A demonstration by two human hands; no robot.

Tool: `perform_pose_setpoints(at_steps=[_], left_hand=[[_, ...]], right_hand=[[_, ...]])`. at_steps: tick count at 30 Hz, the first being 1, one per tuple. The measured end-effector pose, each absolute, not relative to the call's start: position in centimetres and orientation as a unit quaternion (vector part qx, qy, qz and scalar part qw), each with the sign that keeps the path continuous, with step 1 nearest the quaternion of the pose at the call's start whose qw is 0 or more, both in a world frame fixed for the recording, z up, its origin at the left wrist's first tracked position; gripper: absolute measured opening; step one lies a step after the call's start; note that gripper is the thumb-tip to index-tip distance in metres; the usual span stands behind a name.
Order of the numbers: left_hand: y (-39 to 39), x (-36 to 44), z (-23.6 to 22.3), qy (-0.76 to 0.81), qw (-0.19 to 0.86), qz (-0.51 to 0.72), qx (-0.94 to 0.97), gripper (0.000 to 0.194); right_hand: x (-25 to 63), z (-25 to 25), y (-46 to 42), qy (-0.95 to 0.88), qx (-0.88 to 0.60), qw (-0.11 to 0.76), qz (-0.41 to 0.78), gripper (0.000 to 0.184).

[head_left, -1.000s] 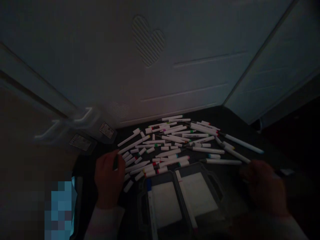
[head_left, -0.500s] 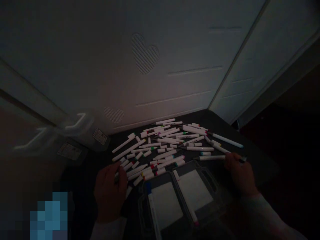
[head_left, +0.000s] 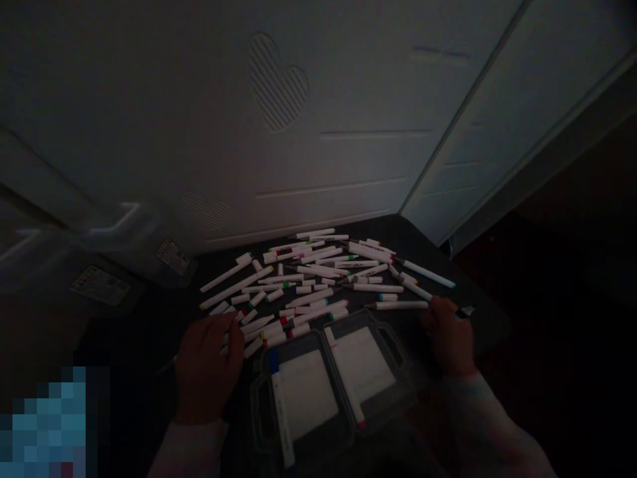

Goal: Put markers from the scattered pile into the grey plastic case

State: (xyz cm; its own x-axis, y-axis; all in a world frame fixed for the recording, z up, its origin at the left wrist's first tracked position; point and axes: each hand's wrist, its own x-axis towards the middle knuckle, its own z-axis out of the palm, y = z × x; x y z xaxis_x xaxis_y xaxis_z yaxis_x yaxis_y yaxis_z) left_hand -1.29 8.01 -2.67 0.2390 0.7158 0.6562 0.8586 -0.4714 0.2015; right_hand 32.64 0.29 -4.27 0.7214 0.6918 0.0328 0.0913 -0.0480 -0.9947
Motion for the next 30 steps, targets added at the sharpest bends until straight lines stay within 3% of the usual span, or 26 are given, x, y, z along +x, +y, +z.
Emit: perform_pose_setpoints(at_steps=[7, 12, 30], left_hand=[[8.05, -1.39, -2.74, -0.502, 0.109, -0.327, -0.793, 0.015], [8.54, -1.32, -3.02, -0.454, 0.146, -0.384, -0.791, 0.01], [8.59, -1.21, -3.13, -0.442, 0.146, -0.393, -0.793, 0.015]], right_hand=[[32.62, -4.86, 0.61, -0.271, -0.667, 0.646, 0.254, 0.035], [32.5, -4.7, 0.75, -0.274, -0.642, 0.668, 0.258, 0.035], [32.54, -4.39, 0.51, -0.319, -0.693, 0.602, 0.236, 0.036]])
